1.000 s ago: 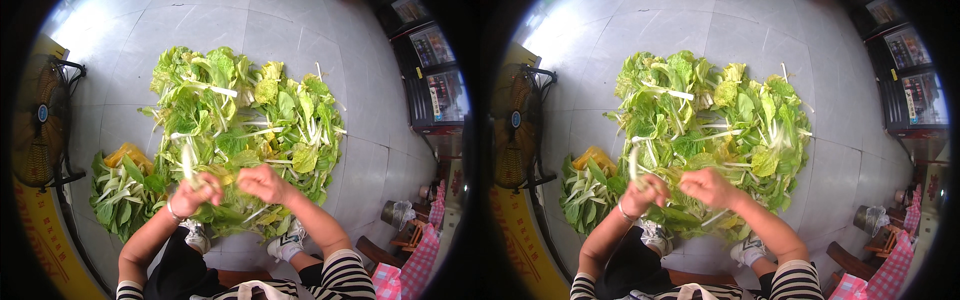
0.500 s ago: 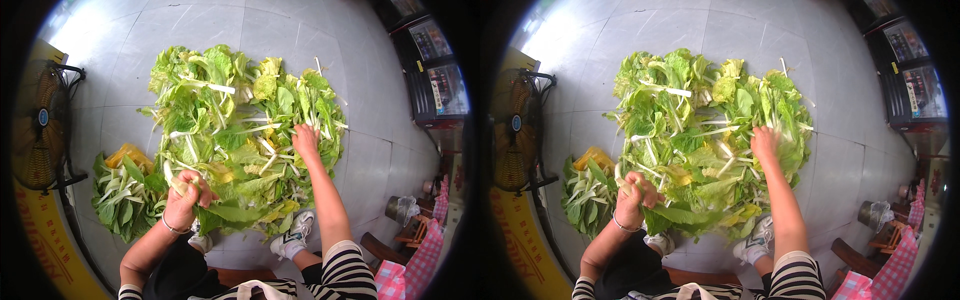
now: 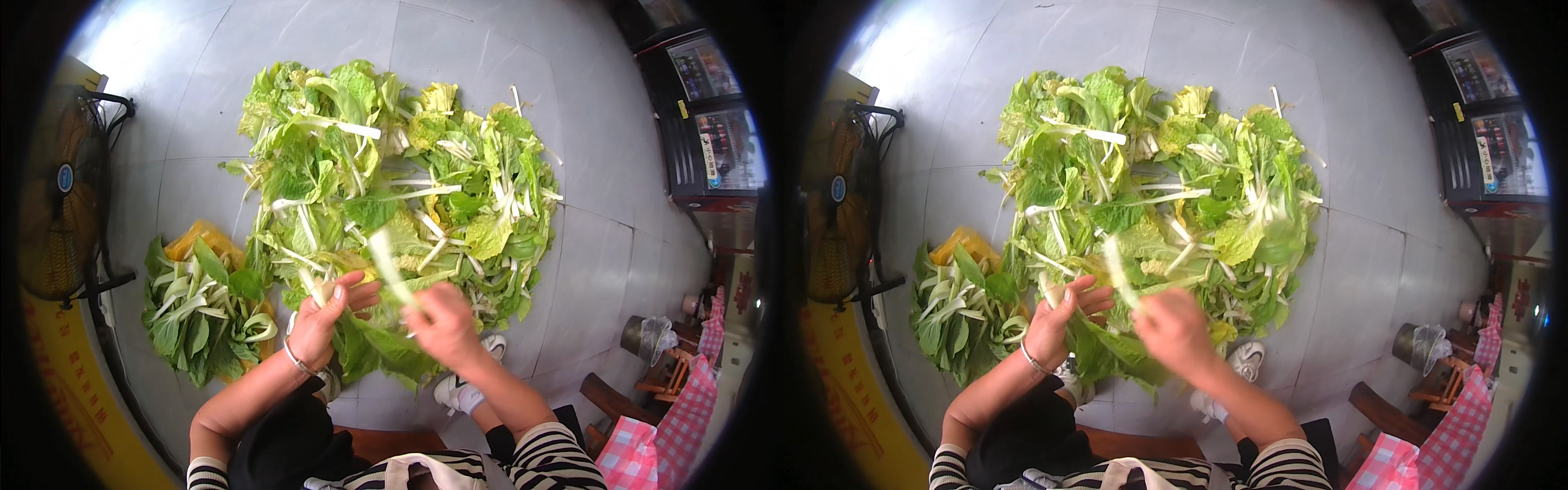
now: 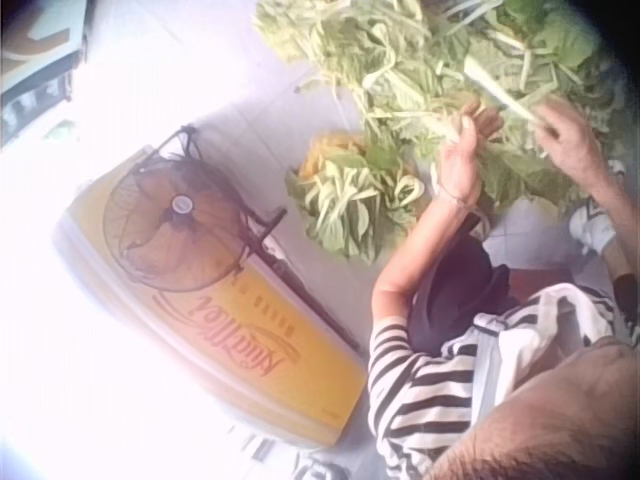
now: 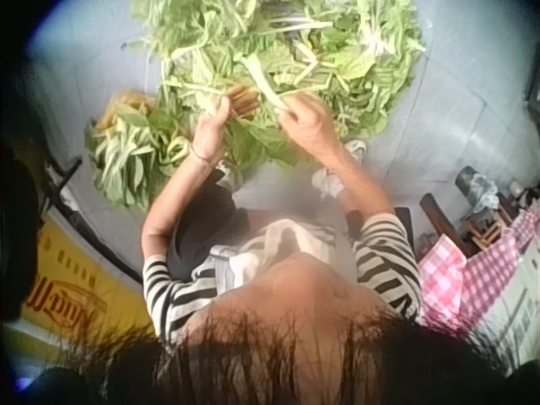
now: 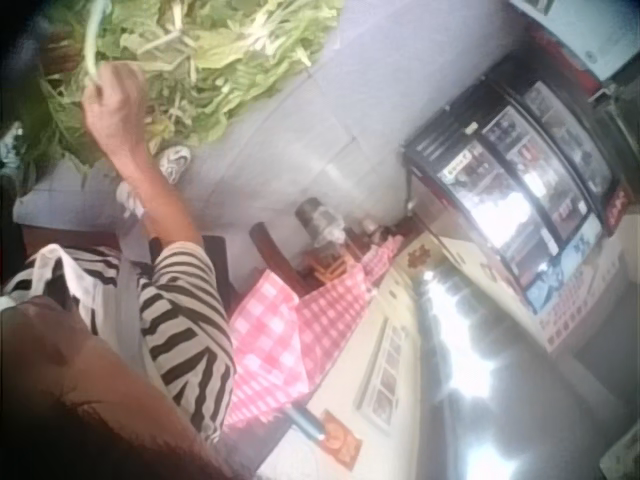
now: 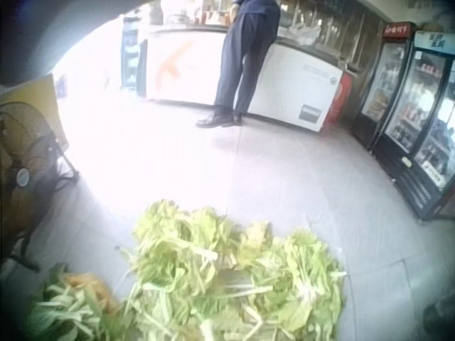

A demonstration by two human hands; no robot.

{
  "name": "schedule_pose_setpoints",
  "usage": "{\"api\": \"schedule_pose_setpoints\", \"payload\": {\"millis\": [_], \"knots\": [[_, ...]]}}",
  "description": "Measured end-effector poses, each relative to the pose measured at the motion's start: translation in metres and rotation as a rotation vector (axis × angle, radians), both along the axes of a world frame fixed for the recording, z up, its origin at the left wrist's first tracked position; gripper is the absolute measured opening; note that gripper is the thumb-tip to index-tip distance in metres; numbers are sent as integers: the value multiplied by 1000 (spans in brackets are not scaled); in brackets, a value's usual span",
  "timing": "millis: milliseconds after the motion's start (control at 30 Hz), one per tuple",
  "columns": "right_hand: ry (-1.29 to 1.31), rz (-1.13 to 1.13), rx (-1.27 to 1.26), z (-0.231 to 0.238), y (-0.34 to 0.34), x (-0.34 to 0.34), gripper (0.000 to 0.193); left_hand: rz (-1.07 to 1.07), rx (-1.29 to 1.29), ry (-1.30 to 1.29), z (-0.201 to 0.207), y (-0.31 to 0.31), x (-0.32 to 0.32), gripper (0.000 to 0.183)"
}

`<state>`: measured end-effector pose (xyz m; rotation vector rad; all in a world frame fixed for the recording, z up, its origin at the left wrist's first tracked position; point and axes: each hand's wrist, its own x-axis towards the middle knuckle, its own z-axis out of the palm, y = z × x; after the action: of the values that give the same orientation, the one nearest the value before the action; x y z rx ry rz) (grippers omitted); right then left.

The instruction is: The person sits on the floor and sorts through a large pile of leafy green vegetables, separating leaves and stems by hand. The person occasionally pauses to adjust their position or scratch their arm. The sorted vegetables are placed into a pile on the floor.

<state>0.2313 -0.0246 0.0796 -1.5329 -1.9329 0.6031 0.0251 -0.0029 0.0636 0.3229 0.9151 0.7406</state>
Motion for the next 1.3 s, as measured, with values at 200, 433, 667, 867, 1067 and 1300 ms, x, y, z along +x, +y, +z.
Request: {"api": "schedule_pose_setpoints", "payload": {"millis": [200, 433, 667, 867, 1067, 1300], "knots": [[48, 452, -259, -24, -2, -17, 19, -48, -11, 187, -16, -3, -11, 41], [-390, -521, -41, -77, 98, 91, 43, 38, -23, 59, -9, -2, -8, 22], [-107, -365, -220, -54, 79, 79, 14, 60, -121, -5, -17, 2, -14, 25], [-116, -399, -36, -39, 38, 48, 34, -68, -73, 142, -19, -1, -5, 25], [-460, -656, -274, -109, 107, 76, 43, 12, -262, 83, -18, -5, -8, 19], [150, -575, -148, -47, 83, 63, 26, -26, -195, 47, -16, -3, -14, 15]]}}
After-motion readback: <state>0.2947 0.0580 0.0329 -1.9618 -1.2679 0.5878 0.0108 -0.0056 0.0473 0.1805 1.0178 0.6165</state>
